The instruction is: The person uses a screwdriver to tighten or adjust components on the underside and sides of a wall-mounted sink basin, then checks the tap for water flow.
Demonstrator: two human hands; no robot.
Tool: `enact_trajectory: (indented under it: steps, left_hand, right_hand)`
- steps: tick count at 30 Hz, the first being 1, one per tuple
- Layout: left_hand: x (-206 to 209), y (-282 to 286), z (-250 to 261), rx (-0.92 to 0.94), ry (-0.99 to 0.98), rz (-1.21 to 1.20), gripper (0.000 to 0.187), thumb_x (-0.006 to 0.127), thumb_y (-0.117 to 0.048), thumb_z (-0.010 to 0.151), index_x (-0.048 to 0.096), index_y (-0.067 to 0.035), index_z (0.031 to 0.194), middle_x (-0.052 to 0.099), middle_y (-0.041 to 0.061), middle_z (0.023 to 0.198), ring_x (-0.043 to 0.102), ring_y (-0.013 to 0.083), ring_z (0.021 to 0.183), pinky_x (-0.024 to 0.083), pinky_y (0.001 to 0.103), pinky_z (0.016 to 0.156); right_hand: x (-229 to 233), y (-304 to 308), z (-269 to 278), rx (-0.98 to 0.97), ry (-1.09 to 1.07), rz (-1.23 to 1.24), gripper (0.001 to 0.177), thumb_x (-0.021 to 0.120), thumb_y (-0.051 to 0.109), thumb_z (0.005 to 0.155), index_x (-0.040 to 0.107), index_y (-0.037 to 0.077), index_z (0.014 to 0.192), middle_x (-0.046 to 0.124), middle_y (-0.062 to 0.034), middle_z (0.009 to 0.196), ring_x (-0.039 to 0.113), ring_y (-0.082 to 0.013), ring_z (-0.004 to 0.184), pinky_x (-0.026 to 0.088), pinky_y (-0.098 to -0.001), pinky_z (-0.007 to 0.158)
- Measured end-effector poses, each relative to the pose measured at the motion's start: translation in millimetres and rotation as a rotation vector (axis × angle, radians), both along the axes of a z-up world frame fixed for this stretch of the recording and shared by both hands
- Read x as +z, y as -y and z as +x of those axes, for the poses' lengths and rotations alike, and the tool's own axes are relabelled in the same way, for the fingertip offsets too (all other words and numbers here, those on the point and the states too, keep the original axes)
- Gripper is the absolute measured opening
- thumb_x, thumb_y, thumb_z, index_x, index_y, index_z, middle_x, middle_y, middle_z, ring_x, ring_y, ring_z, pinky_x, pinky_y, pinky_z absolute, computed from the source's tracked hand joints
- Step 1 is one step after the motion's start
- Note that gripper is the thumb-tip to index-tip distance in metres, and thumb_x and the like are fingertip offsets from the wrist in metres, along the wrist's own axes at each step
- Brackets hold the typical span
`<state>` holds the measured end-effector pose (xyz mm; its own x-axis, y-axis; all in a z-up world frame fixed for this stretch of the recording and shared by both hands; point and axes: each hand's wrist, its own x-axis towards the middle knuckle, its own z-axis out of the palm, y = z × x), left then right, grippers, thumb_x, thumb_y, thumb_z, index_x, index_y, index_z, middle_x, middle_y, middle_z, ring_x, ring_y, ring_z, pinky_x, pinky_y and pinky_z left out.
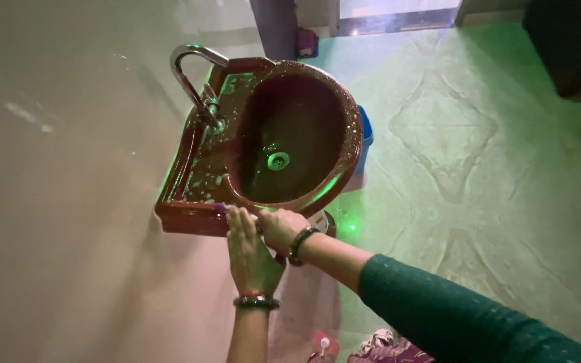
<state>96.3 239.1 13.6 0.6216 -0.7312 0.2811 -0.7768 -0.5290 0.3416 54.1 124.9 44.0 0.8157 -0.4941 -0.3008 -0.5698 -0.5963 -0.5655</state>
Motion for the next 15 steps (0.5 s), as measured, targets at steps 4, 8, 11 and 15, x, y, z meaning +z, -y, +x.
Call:
enact_trajectory:
  steps: [4,8,11,15]
  left_hand:
    - [-10.1,-10.0,-3.2,0.020,-0.100,-0.105,0.118,0.089,-0.022,0.060,0.019,0.008,0.149,0.022,0.033,0.158,0.021,0.0453,0.150,0.023,0.052,0.122]
    - [-24.8,-12.1,32.3,0.062,-0.215,-0.142,0.128,0.095,-0.026,0.053,0.018,0.010,0.149,0.021,0.036,0.157,0.022,0.0469,0.148,0.023,0.051,0.121]
    - [-28.0,-22.9,51.3,0.075,-0.122,-0.174,0.122,0.094,-0.029,0.061,0.018,0.009,0.149,0.021,0.036,0.157,0.024,0.0482,0.148,0.024,0.053,0.120]
    - [-19.2,-32.9,41.5,0.079,-0.261,-0.262,0.119,0.091,-0.030,0.064,0.018,0.007,0.151,0.024,0.034,0.156,0.028,0.0464,0.146,0.027,0.052,0.118]
  right_hand:
    - [1.8,-6.6,10.2,0.146,-0.062,-0.111,0.030,0.051,0.030,0.099,0.068,0.011,0.115,0.075,-0.0165,0.102,0.073,-0.0329,0.097,0.058,-0.0462,0.081]
    - [2.1,-15.0,44.4,0.251,-0.156,-0.199,0.032,0.058,0.030,0.095,0.067,0.009,0.117,0.075,-0.0153,0.107,0.073,-0.0292,0.101,0.058,-0.0417,0.085]
    - [-0.4,-28.4,72.0,0.324,-0.199,-0.295,0.041,0.069,0.029,0.082,0.066,0.010,0.118,0.074,-0.0123,0.112,0.073,-0.0265,0.103,0.058,-0.0386,0.086]
    - [-4.7,-41.9,70.3,0.246,-0.111,-0.274,0.028,0.053,0.026,0.101,0.068,0.008,0.117,0.074,-0.0146,0.113,0.073,-0.0286,0.103,0.059,-0.0418,0.083]
